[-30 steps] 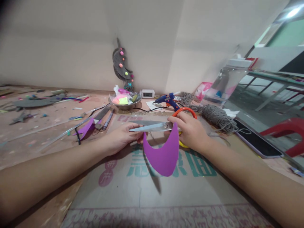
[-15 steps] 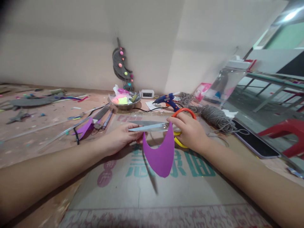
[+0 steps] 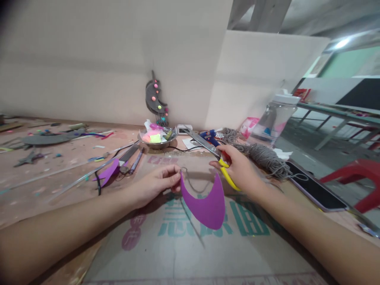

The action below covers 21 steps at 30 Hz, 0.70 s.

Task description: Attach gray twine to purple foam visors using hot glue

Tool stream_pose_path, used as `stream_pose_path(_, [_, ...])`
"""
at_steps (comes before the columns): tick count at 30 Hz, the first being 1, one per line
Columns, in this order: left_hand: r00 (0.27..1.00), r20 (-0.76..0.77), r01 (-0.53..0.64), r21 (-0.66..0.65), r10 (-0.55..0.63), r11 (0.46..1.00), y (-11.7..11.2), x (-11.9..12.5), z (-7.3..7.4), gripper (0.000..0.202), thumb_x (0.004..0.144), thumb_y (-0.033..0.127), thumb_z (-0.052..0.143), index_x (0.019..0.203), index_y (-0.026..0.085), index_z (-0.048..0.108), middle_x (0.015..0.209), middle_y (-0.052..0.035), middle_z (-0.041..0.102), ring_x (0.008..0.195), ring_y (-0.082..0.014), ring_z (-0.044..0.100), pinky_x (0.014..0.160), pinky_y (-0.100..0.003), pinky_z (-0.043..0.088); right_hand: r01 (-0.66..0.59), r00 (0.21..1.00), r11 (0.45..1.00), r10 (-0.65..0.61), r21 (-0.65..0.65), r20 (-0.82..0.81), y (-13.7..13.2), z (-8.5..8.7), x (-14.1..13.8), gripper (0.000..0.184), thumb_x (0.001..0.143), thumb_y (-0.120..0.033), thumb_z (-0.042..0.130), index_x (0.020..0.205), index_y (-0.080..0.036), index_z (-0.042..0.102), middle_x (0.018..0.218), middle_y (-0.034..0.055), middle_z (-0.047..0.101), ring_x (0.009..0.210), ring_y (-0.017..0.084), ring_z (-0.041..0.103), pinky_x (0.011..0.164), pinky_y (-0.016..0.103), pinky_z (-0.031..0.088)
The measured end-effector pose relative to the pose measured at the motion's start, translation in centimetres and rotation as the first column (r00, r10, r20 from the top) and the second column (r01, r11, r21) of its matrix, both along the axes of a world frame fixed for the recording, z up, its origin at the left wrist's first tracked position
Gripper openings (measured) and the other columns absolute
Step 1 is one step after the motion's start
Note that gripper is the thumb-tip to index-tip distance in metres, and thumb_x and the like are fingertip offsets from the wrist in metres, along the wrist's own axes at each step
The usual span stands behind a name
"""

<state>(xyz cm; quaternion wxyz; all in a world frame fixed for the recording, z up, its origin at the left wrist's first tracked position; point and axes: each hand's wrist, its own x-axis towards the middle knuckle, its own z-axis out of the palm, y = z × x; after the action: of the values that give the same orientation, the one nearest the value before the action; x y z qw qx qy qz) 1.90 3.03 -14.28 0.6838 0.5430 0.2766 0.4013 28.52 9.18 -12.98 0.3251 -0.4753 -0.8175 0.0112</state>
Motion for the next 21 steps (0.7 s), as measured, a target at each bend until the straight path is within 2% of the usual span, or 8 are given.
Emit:
stream_pose_path(2, [1.0,-0.028,0.001,0.03,0.0,1.0,0.0,0.0,0.2,0.045,0.074,0.053,0.075,0.079,0.015,0.052,0.065,0.0022,0.053,0.059,-0.0083,0.044,0.061,-0.023,0.033,0.044,0.999,0.993,-0.046,-0.111,-0.012,1.1,0.0,0.5,0.044,0.08,-0.046,0.066,0.117,-0.021,0.058,0.091,0.0052,0.067,0.079,0.022,0.064,0.067,0.031,0.051])
stream_pose_path(5, [0.999,-0.052,0.007,0.056,-0.004,0.998,-0.1,0.1,0.2,0.047,0.072,0.056,0.074,0.078,0.014,0.052,0.065,0.0023,0.052,0.06,-0.0085,0.043,0.061,-0.023,0.031,0.051,0.997,0.974,-0.038,-0.219,0.061,2.5,-0.1,1.6,0.052,0.075,-0.043,0.07,0.122,-0.022,0.058,0.101,0.0065,0.07,0.087,0.024,0.066,0.076,0.035,0.053])
stream_pose_path(8, [0.998,-0.057,0.003,0.057,0.001,0.998,-0.2,0.1,0.2,0.048,0.072,0.056,0.074,0.078,0.015,0.052,0.065,0.0026,0.051,0.061,-0.0086,0.043,0.061,-0.023,0.031,0.019,0.981,0.967,0.031,-0.252,0.191,3.3,0.0,2.5,0.053,0.073,-0.037,0.07,0.124,-0.022,0.062,0.116,0.0086,0.069,0.1,0.027,0.065,0.087,0.039,0.052])
stream_pose_path(11, [0.997,-0.071,0.004,0.058,0.0,0.998,-0.2,0.1,0.2,0.048,0.072,0.057,0.074,0.078,0.014,0.052,0.066,0.0026,0.05,0.061,-0.0087,0.042,0.062,-0.023,0.031,-0.063,0.955,0.958,0.139,-0.279,0.263,3.9,0.2,3.0,0.051,0.077,-0.032,0.064,0.127,-0.024,0.063,0.124,0.0082,0.067,0.105,0.027,0.065,0.09,0.038,0.052])
stream_pose_path(17, [0.995,-0.098,-0.012,0.072,0.019,0.997,-0.2,0.2,0.2,0.048,0.072,0.057,0.074,0.08,0.015,0.053,0.066,0.0036,0.048,0.06,-0.0083,0.042,0.061,-0.023,0.031,-0.1,0.932,0.975,0.163,-0.2,0.324,4.9,-0.3,2.9,0.04,0.085,-0.029,0.055,0.121,-0.02,0.068,0.121,0.0107,0.069,0.106,0.027,0.065,0.094,0.039,0.05])
stream_pose_path(21, [0.996,-0.081,-0.022,0.06,0.027,0.998,-0.3,0.2,0.3,0.049,0.071,0.058,0.075,0.078,0.016,0.05,0.065,0.0042,0.049,0.058,-0.0075,0.043,0.058,-0.023,0.033,-0.104,0.955,0.989,0.129,-0.107,0.266,3.0,1.0,1.0,0.03,0.087,-0.033,0.054,0.107,-0.019,0.071,0.11,0.0125,0.07,0.104,0.028,0.063,0.093,0.042,0.048])
